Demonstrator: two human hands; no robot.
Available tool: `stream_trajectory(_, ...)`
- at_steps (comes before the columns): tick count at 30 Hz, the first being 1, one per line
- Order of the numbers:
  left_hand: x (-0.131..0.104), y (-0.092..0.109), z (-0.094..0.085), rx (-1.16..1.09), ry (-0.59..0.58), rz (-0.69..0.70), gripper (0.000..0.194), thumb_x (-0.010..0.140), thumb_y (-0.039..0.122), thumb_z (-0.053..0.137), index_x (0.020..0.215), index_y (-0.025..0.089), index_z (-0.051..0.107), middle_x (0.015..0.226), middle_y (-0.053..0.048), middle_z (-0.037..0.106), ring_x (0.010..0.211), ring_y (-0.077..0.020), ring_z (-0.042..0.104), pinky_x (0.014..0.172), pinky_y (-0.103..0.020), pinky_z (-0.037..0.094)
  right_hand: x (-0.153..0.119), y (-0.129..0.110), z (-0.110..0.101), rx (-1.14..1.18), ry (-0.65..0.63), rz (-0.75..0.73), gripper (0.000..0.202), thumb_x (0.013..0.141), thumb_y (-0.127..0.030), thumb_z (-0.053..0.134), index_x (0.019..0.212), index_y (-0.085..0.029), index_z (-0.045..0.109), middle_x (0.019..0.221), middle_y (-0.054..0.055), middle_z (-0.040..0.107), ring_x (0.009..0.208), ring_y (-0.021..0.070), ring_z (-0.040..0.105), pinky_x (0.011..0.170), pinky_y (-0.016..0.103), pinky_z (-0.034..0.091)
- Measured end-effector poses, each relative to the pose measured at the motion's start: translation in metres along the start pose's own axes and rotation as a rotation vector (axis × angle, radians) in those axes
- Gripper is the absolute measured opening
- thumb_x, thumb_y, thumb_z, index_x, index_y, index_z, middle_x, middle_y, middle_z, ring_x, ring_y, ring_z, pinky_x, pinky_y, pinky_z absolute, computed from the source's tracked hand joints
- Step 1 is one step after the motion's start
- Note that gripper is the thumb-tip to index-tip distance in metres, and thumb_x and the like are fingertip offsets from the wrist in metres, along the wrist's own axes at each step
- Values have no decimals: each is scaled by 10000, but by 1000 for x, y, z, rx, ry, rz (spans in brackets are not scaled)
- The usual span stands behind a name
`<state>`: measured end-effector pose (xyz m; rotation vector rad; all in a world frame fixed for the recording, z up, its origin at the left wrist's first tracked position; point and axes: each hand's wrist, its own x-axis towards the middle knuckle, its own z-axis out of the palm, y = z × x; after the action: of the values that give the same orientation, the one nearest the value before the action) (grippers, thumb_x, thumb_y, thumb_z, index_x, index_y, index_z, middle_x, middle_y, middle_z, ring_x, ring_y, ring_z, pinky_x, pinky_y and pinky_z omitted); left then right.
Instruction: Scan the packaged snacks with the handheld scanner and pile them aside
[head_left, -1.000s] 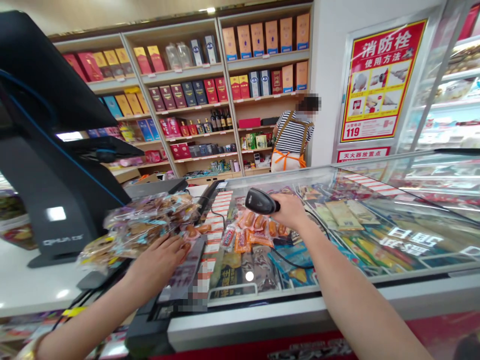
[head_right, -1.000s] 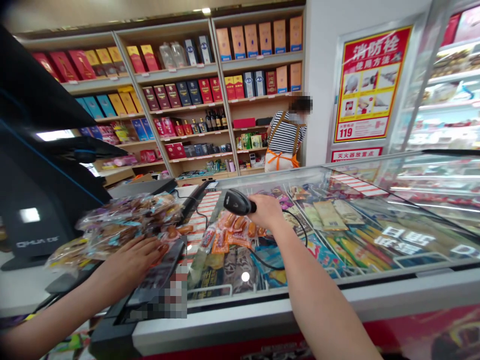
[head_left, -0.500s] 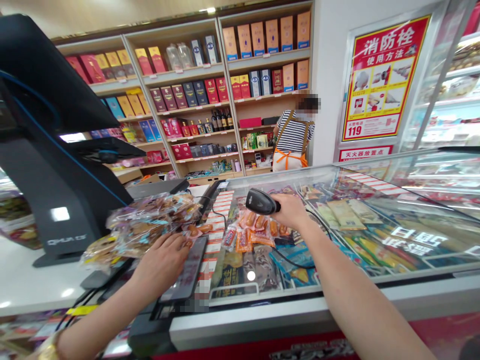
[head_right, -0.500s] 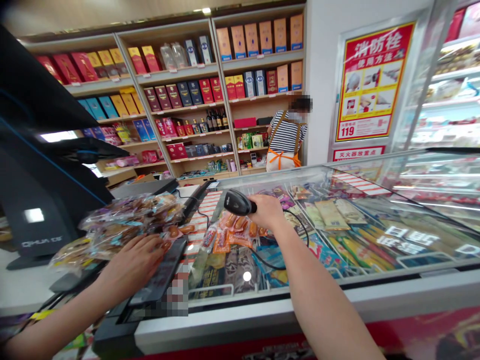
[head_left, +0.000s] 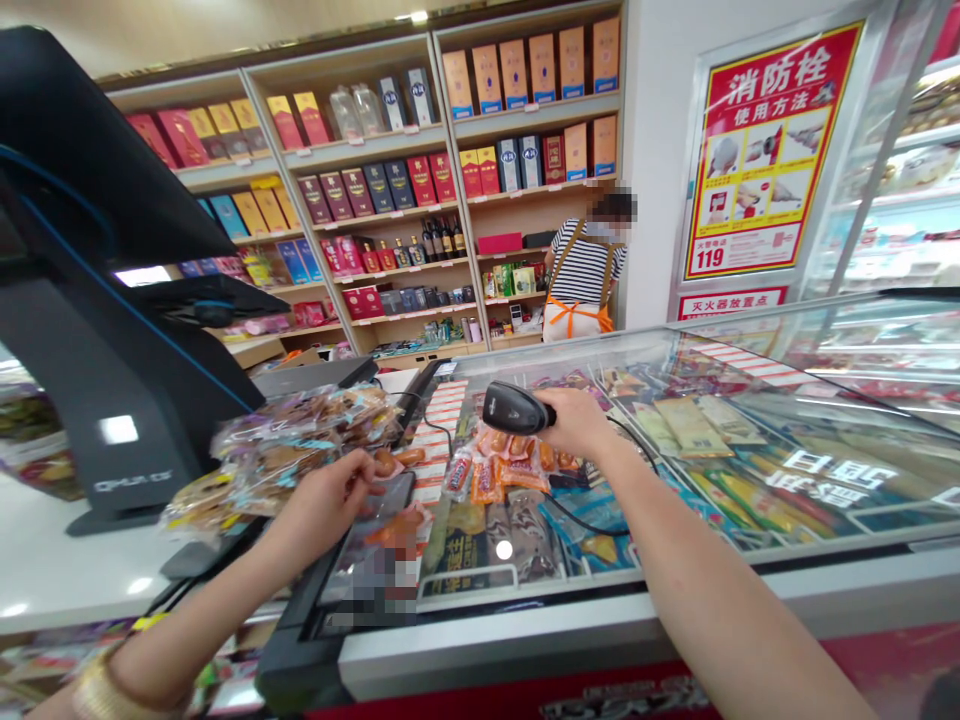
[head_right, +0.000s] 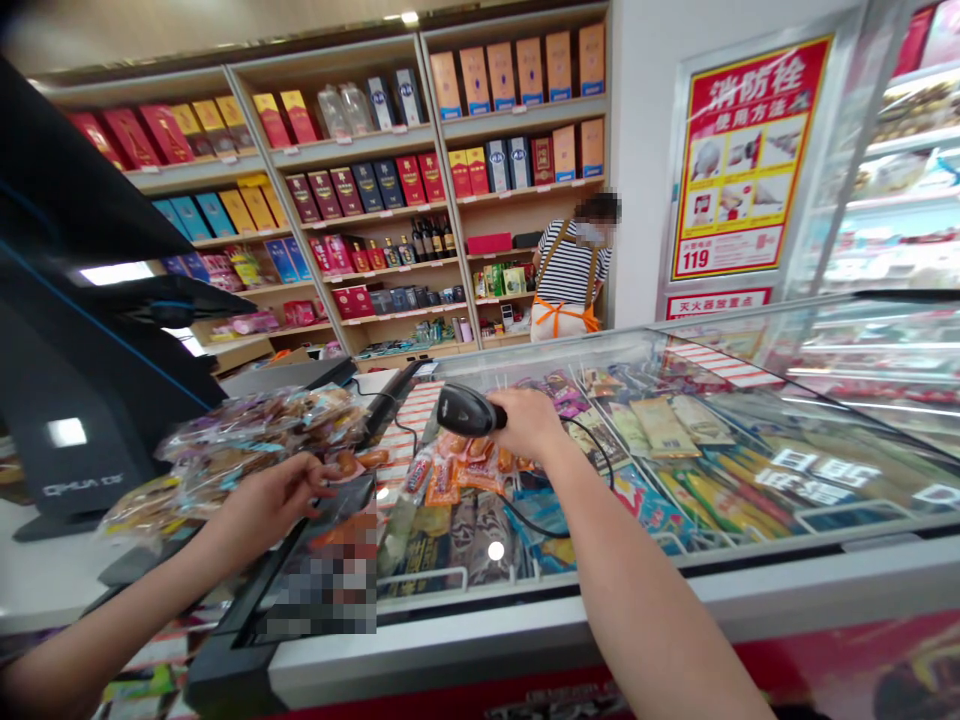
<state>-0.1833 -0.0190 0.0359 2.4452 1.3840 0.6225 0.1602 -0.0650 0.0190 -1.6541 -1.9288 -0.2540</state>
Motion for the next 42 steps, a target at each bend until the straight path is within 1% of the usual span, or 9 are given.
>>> stream_trajectory(3,1,8,2,-37,0,1,141,805,336,430,777,236,526,901,-34,728,772,-201,699,597,-254,543,0,-7,-1,1,-35,-49,224,731,-285,619,939,-250,697,974,35,736,939,227,659,751,273,442)
stream_trajectory(6,-19,29,8,117,-116,196,260,825,312,466,991,239,651,986,-50,719,849,-196,694,756,-269,548,0,-11,-2,-11,-66,-51,205,730,-301,622,914,-242,691,944,43,734,923,226,655,737,268,434)
stream_trajectory(9,-50,49,19,220,-322,402,445,805,323,581,1250,325,595,1293,-64,599,1110,-223,625,933,-291,503,0,-11,-2,-18,-58,-49,211,735,-316,621,925,-251,685,939,37,731,923,229,655,722,267,428)
stream_trajectory(12,-69,57,35,262,-386,469,659,742,323,687,1364,390,481,1402,-57,510,1202,-259,566,988,-338,482,-1,-10,-2,-19,-41,-66,206,733,-310,620,920,-250,681,938,35,730,922,232,657,714,271,423)
stream_trajectory(17,-60,50,63,246,-320,449,431,863,288,552,1293,300,565,1290,-78,595,1121,-227,604,957,-331,494,-1,-10,-2,-20,-42,-69,189,732,-304,618,900,-245,679,930,32,727,911,224,656,702,269,415)
stream_trajectory(20,-48,43,68,204,-281,454,306,885,285,522,1162,264,650,1137,-72,669,1030,-210,624,909,-311,495,0,-11,-2,-24,-70,-64,197,729,-307,627,909,-243,678,948,36,729,913,223,655,708,271,416)
stream_trajectory(30,-1,39,28,-184,21,64,403,859,551,426,904,189,598,783,-24,657,736,-193,590,649,-269,463,-2,-15,-4,16,-79,-117,267,739,-353,661,990,-272,701,962,28,738,906,225,663,709,273,429)
stream_trajectory(35,17,43,15,-206,92,60,405,822,566,426,835,191,581,714,-2,623,673,-173,553,642,-263,442,-4,-22,-4,35,-123,-191,277,744,-301,649,1016,-288,701,1010,16,740,946,222,673,759,279,459)
stream_trajectory(42,29,37,20,-140,99,92,426,825,583,406,880,194,569,719,-7,625,679,-181,561,646,-274,432,-4,-28,-5,69,-159,-214,379,727,-337,679,1105,-315,676,1108,11,721,1030,225,658,863,301,477)
